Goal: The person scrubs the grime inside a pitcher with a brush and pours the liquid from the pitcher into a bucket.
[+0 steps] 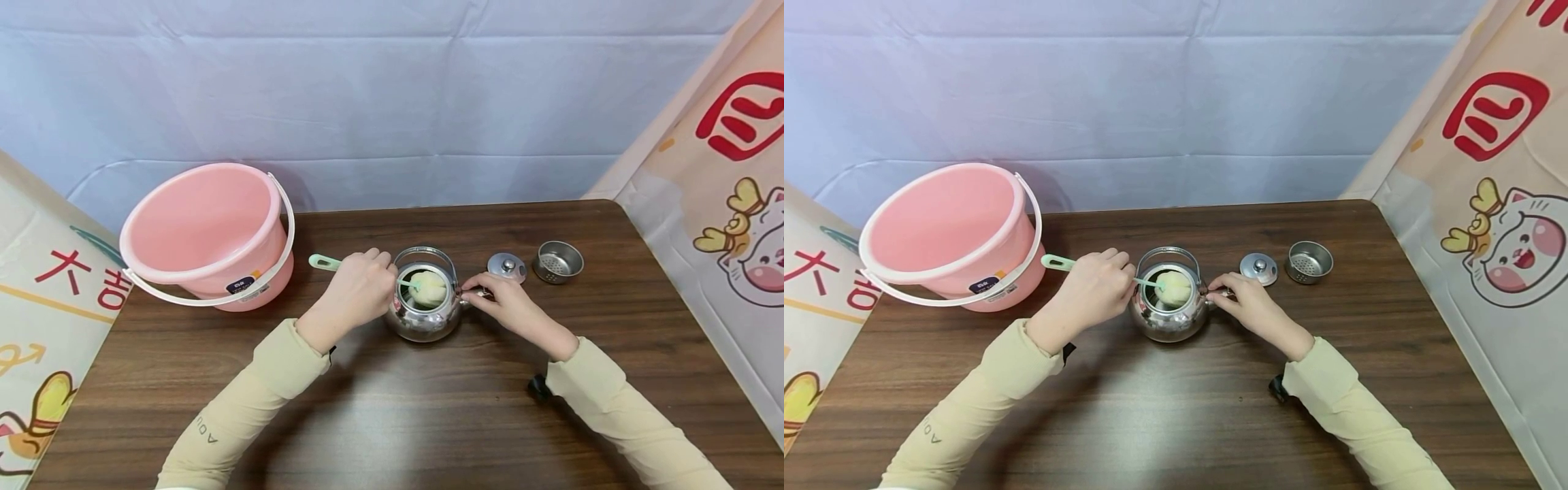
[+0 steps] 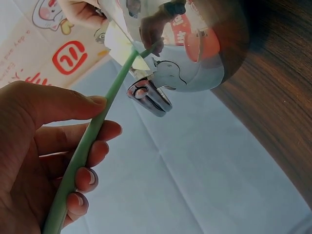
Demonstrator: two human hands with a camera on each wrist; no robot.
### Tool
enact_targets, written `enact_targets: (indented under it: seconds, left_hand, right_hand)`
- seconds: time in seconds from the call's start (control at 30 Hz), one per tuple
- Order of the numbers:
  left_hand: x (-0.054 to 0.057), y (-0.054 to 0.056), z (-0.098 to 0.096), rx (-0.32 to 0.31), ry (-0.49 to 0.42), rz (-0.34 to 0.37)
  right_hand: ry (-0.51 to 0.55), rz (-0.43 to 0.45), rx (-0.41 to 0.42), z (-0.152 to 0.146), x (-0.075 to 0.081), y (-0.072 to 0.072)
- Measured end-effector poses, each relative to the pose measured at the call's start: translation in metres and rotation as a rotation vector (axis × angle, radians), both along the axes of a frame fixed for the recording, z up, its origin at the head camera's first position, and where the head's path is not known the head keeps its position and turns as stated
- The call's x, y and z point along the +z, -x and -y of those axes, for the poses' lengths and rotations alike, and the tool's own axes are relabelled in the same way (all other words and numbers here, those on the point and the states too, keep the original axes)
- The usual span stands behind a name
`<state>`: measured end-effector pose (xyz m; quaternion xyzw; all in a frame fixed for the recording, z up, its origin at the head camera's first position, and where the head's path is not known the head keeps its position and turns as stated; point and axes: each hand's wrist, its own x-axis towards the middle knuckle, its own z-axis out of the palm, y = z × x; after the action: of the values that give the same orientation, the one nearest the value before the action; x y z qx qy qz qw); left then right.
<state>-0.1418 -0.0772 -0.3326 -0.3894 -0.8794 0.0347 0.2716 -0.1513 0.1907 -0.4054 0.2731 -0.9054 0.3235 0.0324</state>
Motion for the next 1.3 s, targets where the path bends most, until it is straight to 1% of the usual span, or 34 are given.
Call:
enact_targets:
  seconds: [0.2, 0.37, 0.6, 1.0, 1.3]
  left_hand:
    - [0.0020, -0.0009, 0.0003, 0.035, 0.015, -0.008]
    - [0.0041, -0.0015, 0.0004, 0.047, 0.020, -0.022]
    - [0.0056, -0.0034, -0.0005, 0.051, 0.026, -0.027]
    - [0.0070, -0.0055, -0.0017, 0.062, 0.021, -0.039]
    - [0.0046, -0.0043, -0.0025, 0.039, 0.008, -0.055]
  right_hand:
    - [0.000, 0.011, -0.002, 0.0002, -0.0002, -0.0002]
    - [-0.002, 0.016, -0.001, 0.0001, 0.0004, -0.0001]
    - [-0.006, 0.003, -0.003, 0.0002, 0.0010, -0.0005]
    - [-0.011, 0.037, -0.005, 0.0010, 0.0016, -0.0006]
    - [-0.009, 0.036, -0.005, 0.0009, 0.0025, -0.0016]
